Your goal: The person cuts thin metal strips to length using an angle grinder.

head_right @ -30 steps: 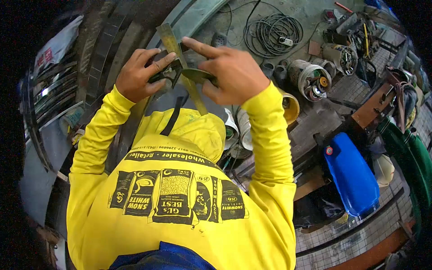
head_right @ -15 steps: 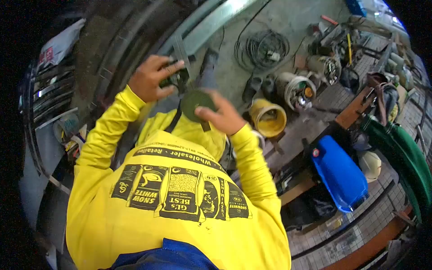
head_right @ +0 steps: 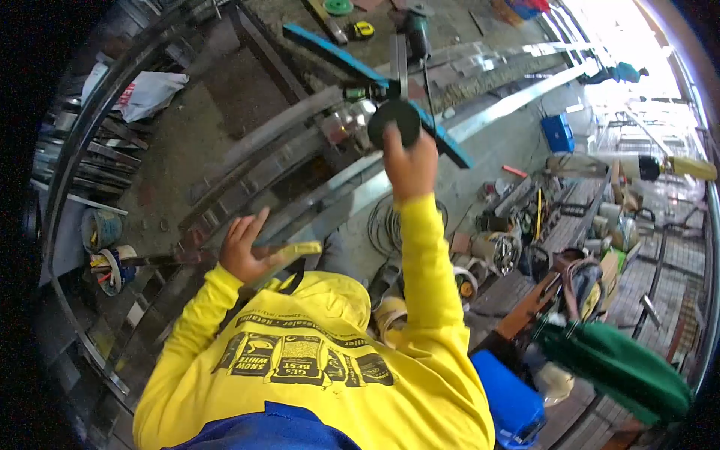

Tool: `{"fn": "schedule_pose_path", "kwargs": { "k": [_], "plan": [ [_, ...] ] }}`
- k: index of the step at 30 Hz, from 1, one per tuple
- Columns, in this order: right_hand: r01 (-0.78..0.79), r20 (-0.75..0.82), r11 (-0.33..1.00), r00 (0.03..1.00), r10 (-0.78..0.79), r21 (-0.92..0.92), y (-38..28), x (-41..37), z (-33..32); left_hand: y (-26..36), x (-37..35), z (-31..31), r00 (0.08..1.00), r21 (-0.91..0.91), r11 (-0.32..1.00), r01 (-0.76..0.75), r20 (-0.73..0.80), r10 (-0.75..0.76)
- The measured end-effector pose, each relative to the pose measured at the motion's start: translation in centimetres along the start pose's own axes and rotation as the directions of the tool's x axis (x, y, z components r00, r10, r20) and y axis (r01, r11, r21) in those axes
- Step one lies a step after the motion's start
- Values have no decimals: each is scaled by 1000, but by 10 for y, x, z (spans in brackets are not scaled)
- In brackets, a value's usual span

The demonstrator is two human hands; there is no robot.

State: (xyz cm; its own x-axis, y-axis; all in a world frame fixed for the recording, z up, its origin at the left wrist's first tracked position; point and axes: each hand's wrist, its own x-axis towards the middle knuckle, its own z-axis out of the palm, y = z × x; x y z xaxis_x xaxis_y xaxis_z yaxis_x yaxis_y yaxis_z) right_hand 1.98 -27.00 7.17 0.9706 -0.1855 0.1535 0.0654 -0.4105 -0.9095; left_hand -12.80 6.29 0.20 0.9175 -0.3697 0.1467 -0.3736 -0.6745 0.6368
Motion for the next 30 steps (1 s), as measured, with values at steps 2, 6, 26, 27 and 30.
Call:
{"fn": "schedule_pose_path", "kwargs": {
  "k": [2,6,26,27,30],
  "plan": [
    [-49,-61,988,997,40,-148,-4,100,22,-3,-7,6,993,44,994,96,-74,-92],
    [-214,104,952,975,196,219,115,292,98,7,-10,11,929,54,940,337,-184,-322],
    [-221,211,731,868,449,-646,167,402,202,13,-47,41,643,-2,667,745,-263,-719],
    [-150,165,695,917,364,-703,177,406,204,-7,-45,53,755,26,821,570,-409,-512],
    [109,199,681,978,55,-724,169,393,173,37,10,32,574,-341,704,623,-412,-708]
  ]
}}
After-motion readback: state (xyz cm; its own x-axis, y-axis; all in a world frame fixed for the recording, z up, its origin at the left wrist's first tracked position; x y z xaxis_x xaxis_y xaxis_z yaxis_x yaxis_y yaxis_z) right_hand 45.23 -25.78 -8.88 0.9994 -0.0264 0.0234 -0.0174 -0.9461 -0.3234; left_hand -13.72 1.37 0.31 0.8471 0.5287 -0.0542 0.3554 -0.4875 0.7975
